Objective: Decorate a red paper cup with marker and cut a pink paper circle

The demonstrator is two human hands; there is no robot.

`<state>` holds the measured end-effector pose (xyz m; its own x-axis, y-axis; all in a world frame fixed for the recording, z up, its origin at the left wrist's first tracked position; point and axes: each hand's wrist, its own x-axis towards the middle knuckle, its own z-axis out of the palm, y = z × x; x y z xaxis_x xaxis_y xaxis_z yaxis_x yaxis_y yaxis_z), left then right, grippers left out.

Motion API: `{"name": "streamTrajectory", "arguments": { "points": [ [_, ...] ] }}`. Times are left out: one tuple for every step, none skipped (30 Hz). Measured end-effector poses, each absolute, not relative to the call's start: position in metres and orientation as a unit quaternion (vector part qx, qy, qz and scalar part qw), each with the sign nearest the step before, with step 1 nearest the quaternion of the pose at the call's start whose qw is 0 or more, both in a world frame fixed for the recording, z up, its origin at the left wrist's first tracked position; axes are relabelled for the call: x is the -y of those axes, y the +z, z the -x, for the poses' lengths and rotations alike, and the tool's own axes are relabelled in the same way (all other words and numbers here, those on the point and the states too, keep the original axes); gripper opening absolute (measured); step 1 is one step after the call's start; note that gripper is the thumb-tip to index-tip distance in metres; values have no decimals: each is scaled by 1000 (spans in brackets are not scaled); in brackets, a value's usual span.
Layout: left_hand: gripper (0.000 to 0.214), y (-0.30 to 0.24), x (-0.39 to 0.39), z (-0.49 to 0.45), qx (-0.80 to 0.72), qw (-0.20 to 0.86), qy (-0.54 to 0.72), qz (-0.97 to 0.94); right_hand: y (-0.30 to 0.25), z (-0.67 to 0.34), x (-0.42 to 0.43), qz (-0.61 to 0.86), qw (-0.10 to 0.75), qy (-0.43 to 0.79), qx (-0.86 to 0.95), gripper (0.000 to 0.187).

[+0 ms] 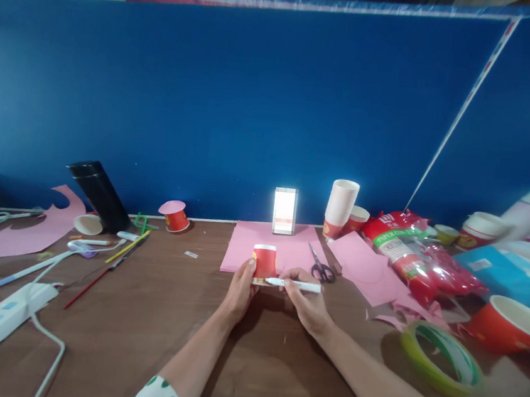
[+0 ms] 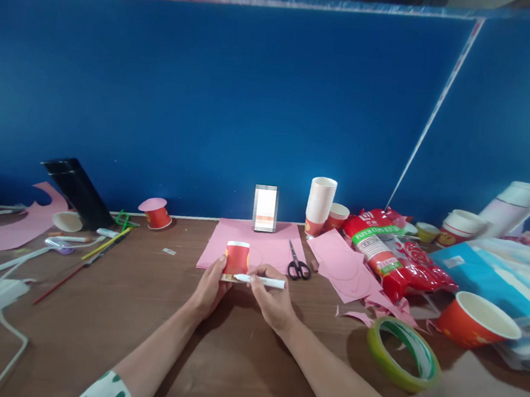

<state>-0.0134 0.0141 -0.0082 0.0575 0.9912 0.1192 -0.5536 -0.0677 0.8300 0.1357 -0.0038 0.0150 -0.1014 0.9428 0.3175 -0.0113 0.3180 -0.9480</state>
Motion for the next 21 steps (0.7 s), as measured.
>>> {"name": "streamTrajectory", "arguments": {
  "points": [
    [27, -9, -14, 13, -288, 618, 625, -380, 16, -136, 4, 392, 543, 431, 605, 18],
    [27, -9, -14, 13, -290, 616, 627, -379, 16, -136, 4, 394, 538, 428, 610, 18],
    [27, -9, -14, 13, -292, 615, 628, -378, 16, -136, 5, 396, 534, 426, 614, 19],
    [28, -9, -14, 13, -294, 613, 629, -376, 17, -136, 5, 396, 530, 427, 616, 19],
    [28, -9, -14, 13, -297, 613, 629, -376, 17, -136, 5, 397, 529, 428, 616, 19],
    [29, -8, -14, 13, -299, 613, 627, -377, 17, -136, 5, 397, 530, 428, 615, 20],
    [29, -7, -13, 12, -301, 614, 623, -380, 17, -136, 5, 398, 533, 427, 613, 20],
    [30, -6, -13, 12, -302, 614, 620, -384, 17, -136, 5, 398, 536, 426, 610, 20],
    [31, -4, -12, 12, -305, 612, 617, -389, 17, -136, 5, 397, 539, 424, 609, 20],
    [31, -3, -12, 12, -307, 610, 615, -393, 17, -136, 6, 396, 541, 423, 609, 19],
    [32, -3, -11, 12, -310, 607, 615, -396, 18, -136, 6, 394, 541, 422, 611, 19],
    [32, -2, -11, 11, -312, 604, 616, -397, 19, -136, 6, 392, 538, 423, 615, 19],
    [32, -2, -11, 11, -314, 602, 619, -395, 19, -136, 6, 391, 534, 423, 619, 18],
    [31, -2, -11, 11, -315, 600, 622, -391, 20, -136, 7, 391, 528, 424, 623, 18],
    [31, -3, -12, 11, -316, 600, 625, -387, 20, -136, 7, 391, 523, 426, 626, 18],
    [30, -4, -12, 12, -315, 600, 627, -384, 20, -136, 7, 392, 521, 428, 627, 18],
    [30, -5, -13, 12, -313, 602, 628, -381, 20, -136, 7, 391, 521, 429, 625, 19],
    [29, -6, -13, 12, -310, 603, 628, -381, 19, -136, 7, 390, 526, 430, 621, 19],
    [29, -7, -14, 12, -307, 605, 627, -383, 19, -136, 6, 390, 533, 428, 617, 19],
    [29, -7, -14, 12, -305, 606, 626, -385, 18, -136, 6, 389, 539, 426, 614, 19],
    [29, -8, -14, 12, -303, 607, 625, -386, 18, -136, 6, 390, 542, 424, 612, 19]
  ]
}}
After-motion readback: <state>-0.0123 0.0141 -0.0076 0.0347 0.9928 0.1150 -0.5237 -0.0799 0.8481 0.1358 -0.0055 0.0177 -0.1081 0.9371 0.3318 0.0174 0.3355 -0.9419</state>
